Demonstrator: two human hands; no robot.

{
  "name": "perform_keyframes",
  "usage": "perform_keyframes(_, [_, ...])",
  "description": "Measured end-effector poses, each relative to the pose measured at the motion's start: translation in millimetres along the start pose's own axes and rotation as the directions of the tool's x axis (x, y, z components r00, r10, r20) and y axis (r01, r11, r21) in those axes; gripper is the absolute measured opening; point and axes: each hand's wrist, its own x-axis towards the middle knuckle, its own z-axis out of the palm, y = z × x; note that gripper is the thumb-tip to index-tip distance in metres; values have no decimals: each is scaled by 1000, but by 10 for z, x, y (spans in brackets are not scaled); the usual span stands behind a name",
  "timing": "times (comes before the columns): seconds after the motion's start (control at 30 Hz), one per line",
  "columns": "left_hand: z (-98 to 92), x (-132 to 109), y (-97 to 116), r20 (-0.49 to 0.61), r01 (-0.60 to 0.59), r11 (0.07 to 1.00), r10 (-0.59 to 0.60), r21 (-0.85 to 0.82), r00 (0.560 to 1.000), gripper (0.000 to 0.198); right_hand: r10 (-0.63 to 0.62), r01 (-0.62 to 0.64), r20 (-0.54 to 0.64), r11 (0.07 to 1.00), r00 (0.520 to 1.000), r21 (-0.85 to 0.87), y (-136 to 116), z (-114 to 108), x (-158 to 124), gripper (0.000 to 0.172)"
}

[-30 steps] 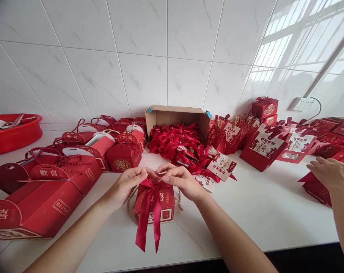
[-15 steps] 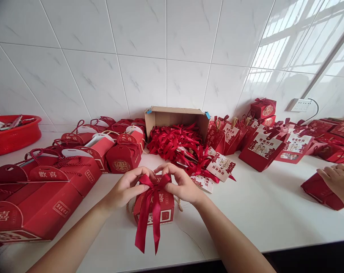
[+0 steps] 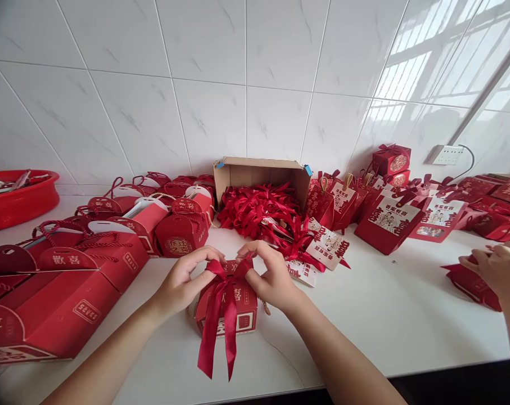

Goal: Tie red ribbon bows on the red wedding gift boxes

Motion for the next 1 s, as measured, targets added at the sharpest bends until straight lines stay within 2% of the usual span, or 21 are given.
perform_keyframes(0.13, [12, 4, -42, -74, -32, 995, 39, 95, 997, 9, -171, 182, 107, 978, 979, -102, -21, -44, 14, 38])
perform_keyframes(0.2, [13, 1, -53, -100, -50, 988, 65, 147, 993, 10, -217, 242, 180, 962, 959, -129, -23, -68, 19, 43])
perform_keyframes(0.3, [12, -5, -53, -136, -72, 972, 105, 223, 985, 10, -251, 293, 236, 942, 939, -163, -14, -88, 18, 41])
perform_keyframes(0.43, [4, -7, -45, -194, -73, 953, 135, 294, 972, 9, -266, 317, 254, 930, 930, -185, -5, -96, 10, 39])
perform_keyframes(0.7, [6, -12, -49, -305, -10, 941, 119, 338, 945, 5, -268, 341, 304, 914, 914, -218, -28, -99, 15, 39])
perform_keyframes(0.9, [23, -32, -116, -390, 8, 922, 156, 388, 907, 17, -246, 338, 327, 904, 913, -262, -23, -107, 20, 42])
perform_keyframes(1.0, [37, -39, -124, -400, 21, 916, 154, 400, 904, 20, -226, 324, 332, 904, 916, -280, -22, -111, 18, 43])
